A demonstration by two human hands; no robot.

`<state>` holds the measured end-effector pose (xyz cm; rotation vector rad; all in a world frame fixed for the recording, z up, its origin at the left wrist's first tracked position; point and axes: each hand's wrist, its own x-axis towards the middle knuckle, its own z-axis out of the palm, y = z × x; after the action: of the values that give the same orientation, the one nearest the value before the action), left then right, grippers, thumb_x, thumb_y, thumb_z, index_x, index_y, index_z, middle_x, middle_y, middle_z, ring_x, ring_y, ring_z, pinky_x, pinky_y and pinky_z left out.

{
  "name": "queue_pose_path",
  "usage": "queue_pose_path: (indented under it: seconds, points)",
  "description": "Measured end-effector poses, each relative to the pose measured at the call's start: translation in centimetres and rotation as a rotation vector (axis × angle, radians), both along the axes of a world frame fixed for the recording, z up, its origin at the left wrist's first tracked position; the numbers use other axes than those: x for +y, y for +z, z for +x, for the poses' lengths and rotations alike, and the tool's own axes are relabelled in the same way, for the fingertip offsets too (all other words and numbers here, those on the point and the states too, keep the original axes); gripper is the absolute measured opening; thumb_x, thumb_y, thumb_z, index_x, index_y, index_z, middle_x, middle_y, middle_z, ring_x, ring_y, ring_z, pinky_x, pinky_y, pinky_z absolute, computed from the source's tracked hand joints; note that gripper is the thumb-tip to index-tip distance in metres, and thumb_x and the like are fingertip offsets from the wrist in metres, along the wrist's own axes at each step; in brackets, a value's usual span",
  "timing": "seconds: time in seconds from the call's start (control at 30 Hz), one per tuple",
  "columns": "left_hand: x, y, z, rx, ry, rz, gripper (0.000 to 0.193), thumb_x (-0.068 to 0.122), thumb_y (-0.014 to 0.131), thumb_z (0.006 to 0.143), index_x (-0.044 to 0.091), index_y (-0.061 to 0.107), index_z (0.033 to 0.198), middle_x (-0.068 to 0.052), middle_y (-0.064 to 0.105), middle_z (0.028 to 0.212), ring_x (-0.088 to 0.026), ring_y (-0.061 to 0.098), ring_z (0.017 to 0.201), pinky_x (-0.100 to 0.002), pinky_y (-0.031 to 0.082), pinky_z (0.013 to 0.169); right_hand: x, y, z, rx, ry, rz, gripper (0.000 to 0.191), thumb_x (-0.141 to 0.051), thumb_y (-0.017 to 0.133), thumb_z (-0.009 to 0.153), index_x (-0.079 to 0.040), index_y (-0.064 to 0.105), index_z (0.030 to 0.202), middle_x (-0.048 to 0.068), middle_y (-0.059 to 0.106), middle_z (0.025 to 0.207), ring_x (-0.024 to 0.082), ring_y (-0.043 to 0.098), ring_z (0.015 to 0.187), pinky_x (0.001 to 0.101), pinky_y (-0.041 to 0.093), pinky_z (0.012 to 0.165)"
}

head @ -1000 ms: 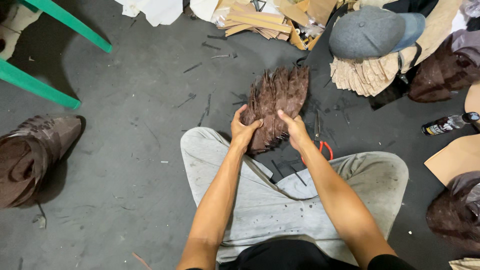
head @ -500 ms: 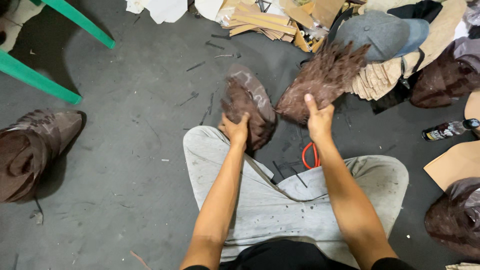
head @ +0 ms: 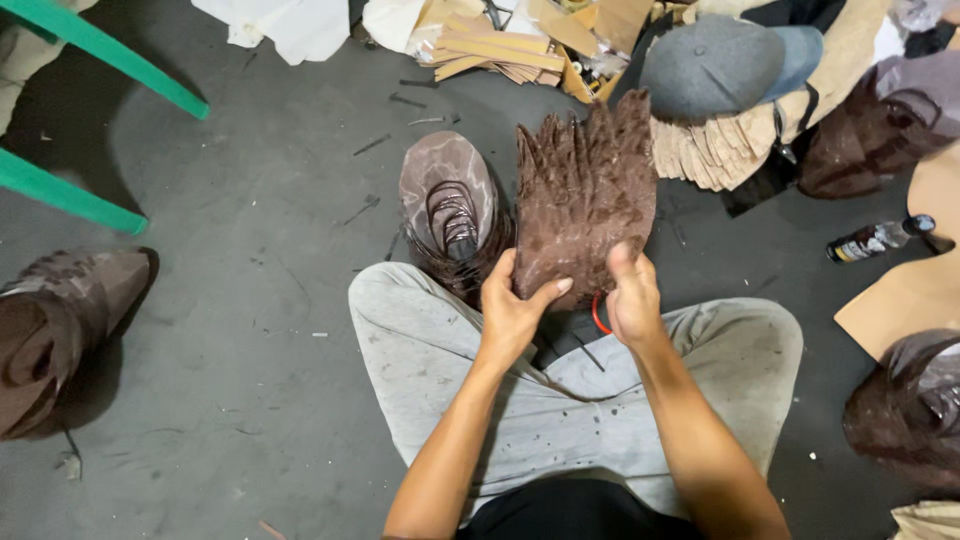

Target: The person sits on the floor of a workshop surrounded by brown decorated shoe upper components. They pick up the fringed upper pieces one at a time, turn them over in their hands, and stack or arrange them in piles on the floor, occasionally setting pieces aside.

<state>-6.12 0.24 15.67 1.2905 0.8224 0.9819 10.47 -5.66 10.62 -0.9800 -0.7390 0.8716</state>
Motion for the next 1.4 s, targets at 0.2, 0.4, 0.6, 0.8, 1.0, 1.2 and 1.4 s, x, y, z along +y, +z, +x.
queue_pose_path:
  seconds: [0.2,0.4,0.6,0.8,1.0,1.2,1.4]
  points:
    - [-0.9,-0.2,-1.2,-0.121,-0.03,-0.108,0.038,-0.001,0.081,0.083,-0.002,0.063,0.117,-0.007,0.074,0.11,-0.013,0.069,0.1,-0.03,0.057,0.093,-1.1,0.2,-0.5,0.193,0.032,0.053,0.042,-0.03,0.046,0.113,0.003,0.057,0.136,0.013,0.061,0.142,0.024,0.057,0.133,0.0442,0.041,0.118]
    - [-1.2,0.3,-1.6,-0.202,-0.003,-0.121,0.038,-0.002,0.08,0.084,-0.003,0.063,0.119,-0.008,0.074,0.113,-0.014,0.07,0.1,-0.031,0.058,0.094,-1.4,2.0,-0.9,0.322,0.004,0.107,0.039,-0.028,0.05,0.112,0.002,0.057,0.136,0.014,0.061,0.142,0.025,0.058,0.132,0.0459,0.043,0.118]
    - [-1.4,1.0,-2.2,-0.163,0.022,-0.039,0.038,-0.002,0.08,0.085,-0.004,0.067,0.121,-0.008,0.075,0.113,-0.014,0.07,0.101,-0.03,0.057,0.095,-2.1,2.2,-0.6,0.214,0.002,0.117,0.033,-0.017,0.058,0.109,0.0,0.057,0.138,0.012,0.063,0.14,0.022,0.059,0.131,0.0427,0.044,0.117]
    - [-1.7,1.2,-2.6,-0.129,0.004,-0.059,0.036,-0.002,0.08,0.085,-0.004,0.069,0.119,-0.008,0.076,0.111,-0.013,0.07,0.099,-0.03,0.057,0.093,-2.8,2.0,-1.1,0.172,0.029,0.103,0.034,-0.008,0.066,0.103,0.0,0.059,0.136,0.01,0.065,0.136,0.021,0.061,0.127,0.0402,0.045,0.113]
    - [-1.9,1.2,-2.6,-0.157,0.019,-0.071,0.035,-0.001,0.08,0.086,-0.005,0.068,0.119,-0.008,0.076,0.111,-0.013,0.071,0.1,-0.03,0.057,0.094,-2.7,3.1,-1.6,0.222,0.027,0.085,0.03,-0.009,0.065,0.104,0.001,0.062,0.132,0.011,0.067,0.133,0.022,0.063,0.125,0.0406,0.047,0.112]
    - [-1.6,1.2,-2.9,-0.194,-0.014,-0.114,0.039,-0.002,0.079,0.086,-0.005,0.066,0.123,-0.009,0.075,0.114,-0.015,0.072,0.101,-0.032,0.058,0.095,-3.1,2.6,-1.2,0.161,0.085,0.084,0.031,-0.011,0.062,0.105,0.002,0.062,0.133,0.011,0.067,0.135,0.021,0.061,0.127,0.0392,0.045,0.114]
    - [-1.1,-0.2,-3.2,-0.328,-0.051,-0.297,0.045,-0.003,0.079,0.084,-0.005,0.064,0.126,-0.011,0.074,0.115,-0.017,0.071,0.1,-0.035,0.058,0.094,-4.1,2.2,-1.4,-0.184,0.042,-0.031,0.032,-0.015,0.055,0.11,0.003,0.063,0.135,0.009,0.067,0.13,0.017,0.06,0.122,0.0359,0.046,0.109]
